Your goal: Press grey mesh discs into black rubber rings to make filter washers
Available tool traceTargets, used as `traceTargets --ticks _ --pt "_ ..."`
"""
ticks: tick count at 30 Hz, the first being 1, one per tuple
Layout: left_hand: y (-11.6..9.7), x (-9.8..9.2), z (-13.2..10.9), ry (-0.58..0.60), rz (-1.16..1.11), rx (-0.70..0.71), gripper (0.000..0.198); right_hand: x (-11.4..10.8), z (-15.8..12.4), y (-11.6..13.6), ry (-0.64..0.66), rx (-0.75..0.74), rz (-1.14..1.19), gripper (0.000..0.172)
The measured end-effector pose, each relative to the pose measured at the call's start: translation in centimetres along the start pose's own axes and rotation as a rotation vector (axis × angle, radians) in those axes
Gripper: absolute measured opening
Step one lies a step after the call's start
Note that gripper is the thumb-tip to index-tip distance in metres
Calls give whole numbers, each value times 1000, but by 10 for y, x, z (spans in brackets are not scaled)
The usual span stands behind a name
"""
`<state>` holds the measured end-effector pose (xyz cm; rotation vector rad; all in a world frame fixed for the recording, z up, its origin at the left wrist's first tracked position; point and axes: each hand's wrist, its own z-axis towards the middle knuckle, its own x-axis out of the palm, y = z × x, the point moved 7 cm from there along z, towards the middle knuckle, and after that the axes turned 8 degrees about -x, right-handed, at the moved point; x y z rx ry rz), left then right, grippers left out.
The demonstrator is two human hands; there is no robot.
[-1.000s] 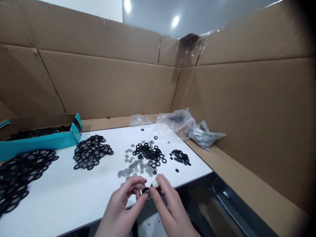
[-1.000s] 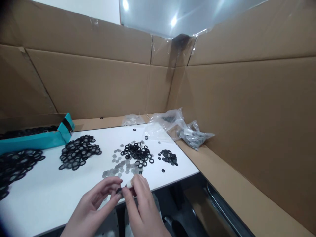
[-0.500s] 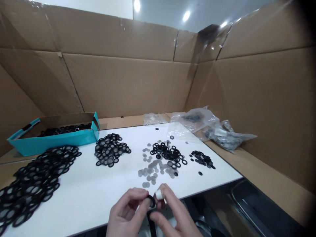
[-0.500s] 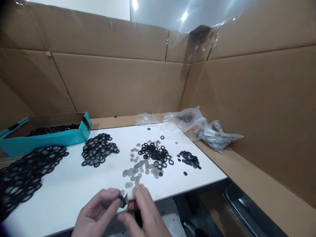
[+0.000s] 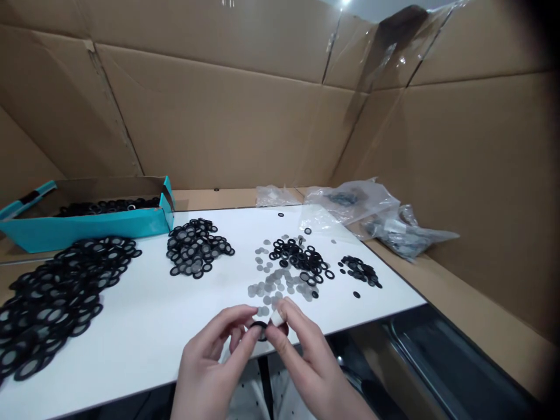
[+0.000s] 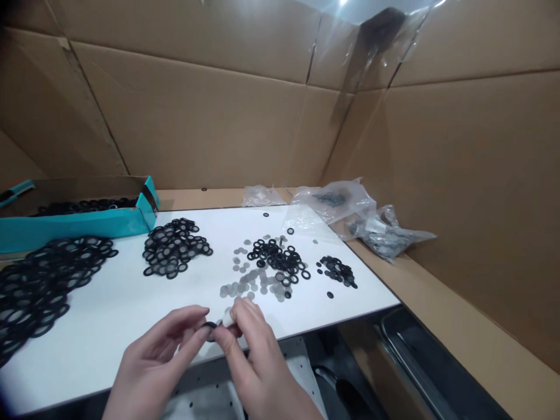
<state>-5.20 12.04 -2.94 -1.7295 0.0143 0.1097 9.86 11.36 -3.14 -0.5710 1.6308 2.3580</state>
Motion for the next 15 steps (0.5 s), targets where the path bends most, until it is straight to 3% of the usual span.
traceTargets --ticks 4,8,11,15 --pt "3 3 6 85 -136 -58 17 8 6 1 29 -52 55 19" --pt "6 8 10 190 -129 -101 23 7 15 9 95 -74 45 23" --pt "11 8 12 185 -84 -145 22 9 16 15 184 -117 -17 22" --pt "14 11 12 175 -45 -160 22 8 15 20 185 -190 -107 20"
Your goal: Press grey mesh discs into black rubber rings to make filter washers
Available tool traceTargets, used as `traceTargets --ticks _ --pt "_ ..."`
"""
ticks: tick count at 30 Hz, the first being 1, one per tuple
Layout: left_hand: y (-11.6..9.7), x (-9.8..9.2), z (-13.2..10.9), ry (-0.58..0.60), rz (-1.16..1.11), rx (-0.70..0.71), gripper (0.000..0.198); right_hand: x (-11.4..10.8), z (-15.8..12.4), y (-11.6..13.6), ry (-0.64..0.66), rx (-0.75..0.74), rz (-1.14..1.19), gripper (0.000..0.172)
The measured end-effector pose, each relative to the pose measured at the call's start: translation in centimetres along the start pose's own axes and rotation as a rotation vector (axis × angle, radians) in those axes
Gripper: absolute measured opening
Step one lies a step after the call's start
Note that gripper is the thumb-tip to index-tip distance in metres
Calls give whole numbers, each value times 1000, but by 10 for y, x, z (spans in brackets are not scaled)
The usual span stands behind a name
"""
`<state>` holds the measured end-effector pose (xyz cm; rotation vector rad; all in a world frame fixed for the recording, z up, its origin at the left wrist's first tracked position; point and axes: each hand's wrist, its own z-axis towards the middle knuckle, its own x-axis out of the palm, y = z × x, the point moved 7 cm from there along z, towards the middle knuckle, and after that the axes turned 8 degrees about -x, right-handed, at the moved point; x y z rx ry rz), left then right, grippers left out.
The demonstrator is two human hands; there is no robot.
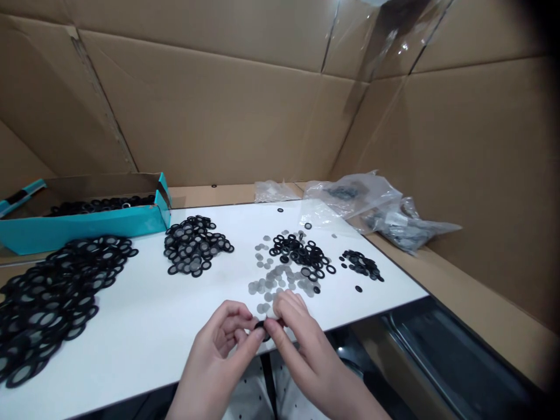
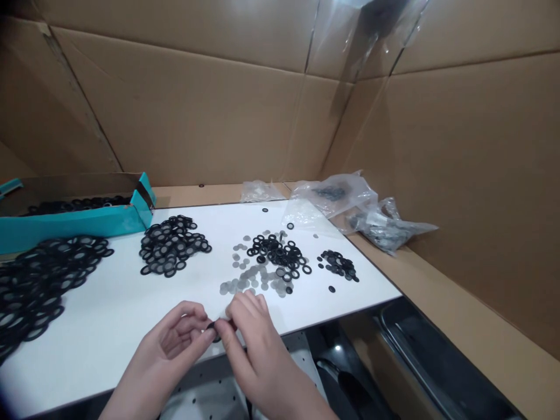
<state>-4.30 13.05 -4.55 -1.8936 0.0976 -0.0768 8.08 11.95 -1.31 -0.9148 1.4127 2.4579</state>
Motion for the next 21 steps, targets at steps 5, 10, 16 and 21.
traceTargets --ticks 5,10,16,21 --pt "0 -5 -1 -101 56 37 23 0 -2 -3 -6 10 -28 19" --pt "7 5 2 84 23 -21 24 1 -1 -14 -14 66 10 23" --pt "10 8 3 120 -63 -39 22 7 -2 -13 52 31 48 22" --pt "6 5 -3 38 -119 -60 24 1 -3 -7 -6 14 73 24"
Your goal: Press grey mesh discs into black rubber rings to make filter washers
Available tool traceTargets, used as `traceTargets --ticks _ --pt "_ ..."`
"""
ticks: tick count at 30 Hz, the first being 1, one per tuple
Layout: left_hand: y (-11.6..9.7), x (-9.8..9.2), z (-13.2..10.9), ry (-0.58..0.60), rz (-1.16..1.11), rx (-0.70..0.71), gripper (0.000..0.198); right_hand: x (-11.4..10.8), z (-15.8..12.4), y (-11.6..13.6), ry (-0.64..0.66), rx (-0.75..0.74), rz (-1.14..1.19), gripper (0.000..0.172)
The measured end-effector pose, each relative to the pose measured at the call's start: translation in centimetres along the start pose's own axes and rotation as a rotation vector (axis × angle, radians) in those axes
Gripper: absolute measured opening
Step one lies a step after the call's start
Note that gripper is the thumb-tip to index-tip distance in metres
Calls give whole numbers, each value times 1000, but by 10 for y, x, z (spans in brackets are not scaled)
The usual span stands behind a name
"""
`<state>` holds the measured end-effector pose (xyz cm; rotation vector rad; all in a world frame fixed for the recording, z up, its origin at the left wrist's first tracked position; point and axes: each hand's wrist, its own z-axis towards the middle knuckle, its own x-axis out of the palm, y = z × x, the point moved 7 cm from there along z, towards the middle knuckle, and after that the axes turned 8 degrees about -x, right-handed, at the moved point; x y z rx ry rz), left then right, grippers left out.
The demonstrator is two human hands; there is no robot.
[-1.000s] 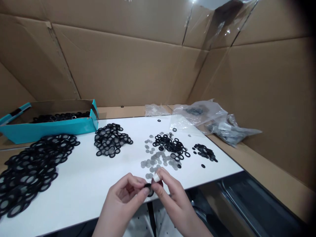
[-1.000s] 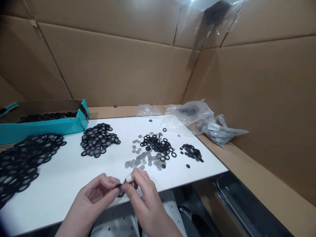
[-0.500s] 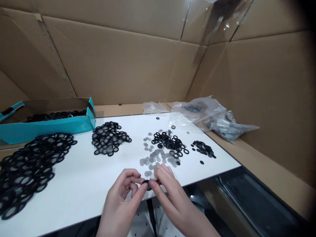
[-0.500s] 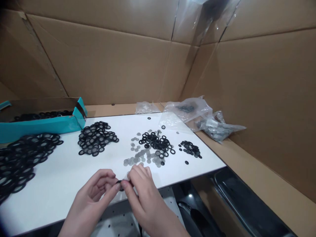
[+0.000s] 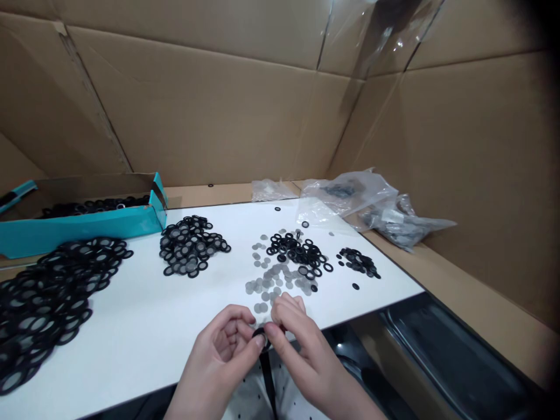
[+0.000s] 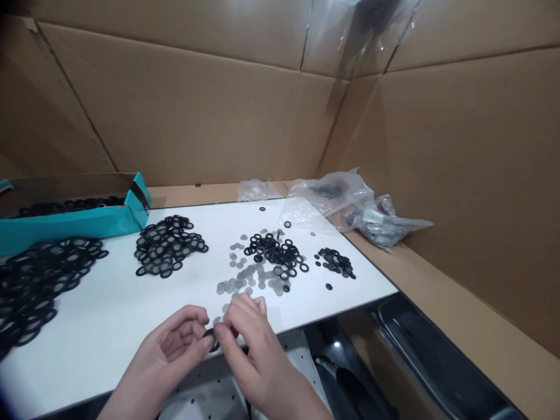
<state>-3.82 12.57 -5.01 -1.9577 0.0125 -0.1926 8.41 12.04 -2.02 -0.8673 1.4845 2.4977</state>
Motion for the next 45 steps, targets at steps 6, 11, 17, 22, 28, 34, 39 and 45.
traceTargets --ticks 6,11,17,22,28,34,39,45 --pt "-1 3 0 84 -13 -65 30 -1 1 1 -16 10 -27 25" --pt "1 0 4 69 -11 -34 30 1 2 3 23 27 -66 25" --pt "4 2 3 58 -95 -83 32 5 -1 -4 17 56 -62 26" --pt "3 1 3 -29 -166 -67 35 11 -6 -7 -64 33 -49 24" --pt "-3 -2 -2 -105 -67 33 36 11 -8 4 -217 -35 -102 26" --pt "-1 4 -2 10 -50 -10 35 6 -4 -4 -197 51 -25 35" --pt "8 7 2 106 -123 -101 36 -3 -5 -9 -35 122 17 34" --pt "15 6 3 82 -228 -175 42 -9 -8 8 141 -25 -67 14"
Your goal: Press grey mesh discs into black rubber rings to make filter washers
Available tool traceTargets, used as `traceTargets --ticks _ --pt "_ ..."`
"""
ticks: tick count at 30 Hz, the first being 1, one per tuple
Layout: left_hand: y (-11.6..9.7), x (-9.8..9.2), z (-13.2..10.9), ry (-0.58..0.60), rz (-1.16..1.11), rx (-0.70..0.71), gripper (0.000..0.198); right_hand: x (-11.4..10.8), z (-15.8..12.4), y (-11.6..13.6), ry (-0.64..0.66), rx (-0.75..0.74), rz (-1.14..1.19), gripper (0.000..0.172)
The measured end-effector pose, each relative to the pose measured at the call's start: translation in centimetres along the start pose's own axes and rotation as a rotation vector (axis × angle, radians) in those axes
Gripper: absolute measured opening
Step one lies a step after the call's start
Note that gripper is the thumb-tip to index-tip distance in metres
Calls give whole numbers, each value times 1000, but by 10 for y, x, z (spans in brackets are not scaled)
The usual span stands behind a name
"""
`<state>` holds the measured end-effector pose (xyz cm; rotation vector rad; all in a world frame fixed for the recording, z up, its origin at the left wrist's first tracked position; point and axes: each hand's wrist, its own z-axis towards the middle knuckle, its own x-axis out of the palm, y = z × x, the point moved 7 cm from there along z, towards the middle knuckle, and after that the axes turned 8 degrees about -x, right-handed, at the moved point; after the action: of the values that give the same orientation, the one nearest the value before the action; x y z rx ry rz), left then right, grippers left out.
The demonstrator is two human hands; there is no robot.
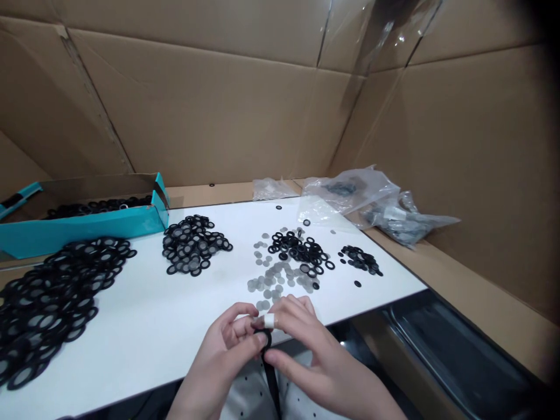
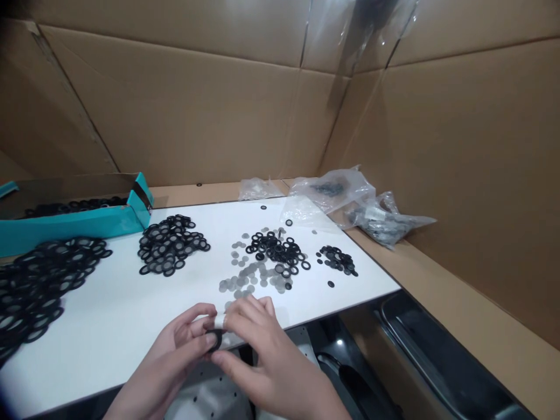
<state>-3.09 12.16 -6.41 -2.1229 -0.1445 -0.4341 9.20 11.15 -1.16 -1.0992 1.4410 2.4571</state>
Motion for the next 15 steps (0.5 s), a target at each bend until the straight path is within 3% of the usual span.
traceTargets --ticks 3,5,9,12,15 --pt "2 4 -2 -2 -7 -1 38 3 2 1 -25 4 -56 10" --pt "0 6 -2 4 36 27 31 5 3 -2 -74 23 -106 17" --pt "-23 -3 4 -46 399 181 19 -2 -1 -18 -103 54 -210 24" --pt "-66 -25 14 -272 783 407 12 -24 -2 -41 -123 87 -311 5" --pt "-106 -43 31 -557 1156 483 13 -44 5 -64 -128 75 -401 12"
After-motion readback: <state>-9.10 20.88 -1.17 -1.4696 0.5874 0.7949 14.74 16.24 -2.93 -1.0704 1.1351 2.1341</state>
